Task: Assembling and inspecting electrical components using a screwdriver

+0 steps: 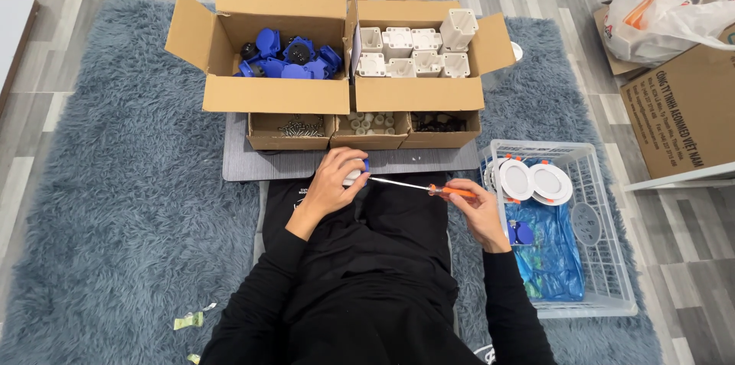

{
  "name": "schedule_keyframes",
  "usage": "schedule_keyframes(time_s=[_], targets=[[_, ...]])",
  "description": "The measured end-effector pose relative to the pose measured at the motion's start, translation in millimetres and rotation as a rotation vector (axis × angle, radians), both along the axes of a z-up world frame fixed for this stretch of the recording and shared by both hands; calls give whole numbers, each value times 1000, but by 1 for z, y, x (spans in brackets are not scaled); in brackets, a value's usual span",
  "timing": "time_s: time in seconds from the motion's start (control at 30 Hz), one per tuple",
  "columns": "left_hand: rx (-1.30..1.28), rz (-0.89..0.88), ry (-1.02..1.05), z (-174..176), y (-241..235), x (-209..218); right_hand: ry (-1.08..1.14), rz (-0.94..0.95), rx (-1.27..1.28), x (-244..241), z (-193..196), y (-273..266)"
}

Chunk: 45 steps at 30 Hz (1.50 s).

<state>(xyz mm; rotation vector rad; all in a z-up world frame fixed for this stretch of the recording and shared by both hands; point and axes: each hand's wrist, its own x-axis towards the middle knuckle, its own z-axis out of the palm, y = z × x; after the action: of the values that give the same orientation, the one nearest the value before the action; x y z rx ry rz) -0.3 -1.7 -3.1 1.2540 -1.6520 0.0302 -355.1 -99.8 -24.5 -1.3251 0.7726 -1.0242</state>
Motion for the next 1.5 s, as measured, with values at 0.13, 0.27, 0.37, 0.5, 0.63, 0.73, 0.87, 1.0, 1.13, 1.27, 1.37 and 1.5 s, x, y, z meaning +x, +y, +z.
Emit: schedule_keyframes(time_s=[0.13, 0.27, 0.37, 0.5, 0.63, 0.73, 0.87, 1.0, 1.13, 1.27, 1.37, 1.5], targets=[[4, 2, 1, 0, 0, -1, 98, 16, 9, 6, 6, 1], [3, 4, 3, 1, 0, 0, 114, -18, 92, 4, -10, -7], [0, 2, 0, 1, 0, 0, 86, -33, 51, 3, -9, -6], [-12, -3, 3, 4, 0, -1, 28, -26, 22, 1, -2, -4], [-27, 6, -9, 4, 2, -3, 87, -16, -28, 6, 6, 2], [-27, 4, -12, 2, 2, -2, 215, -59, 114, 9, 7, 4], [-15, -19, -15, 0, 4, -2, 113, -54, 67, 5, -3, -2], [-17, -37, -19, -4, 4, -1, 56, -87, 25, 6, -2, -3], [-18, -35, -26, -3, 6, -1, 4, -71, 18, 5, 5, 1], [-1, -38, -9, -2, 6, -3, 58, -11, 54, 4, 10, 3], [2, -34, -9, -2, 7, -4, 70, -1, 89, 2, 7, 0], [6, -25, -11, -5, 6, -4, 62, -19, 66, 3, 4, -7]])
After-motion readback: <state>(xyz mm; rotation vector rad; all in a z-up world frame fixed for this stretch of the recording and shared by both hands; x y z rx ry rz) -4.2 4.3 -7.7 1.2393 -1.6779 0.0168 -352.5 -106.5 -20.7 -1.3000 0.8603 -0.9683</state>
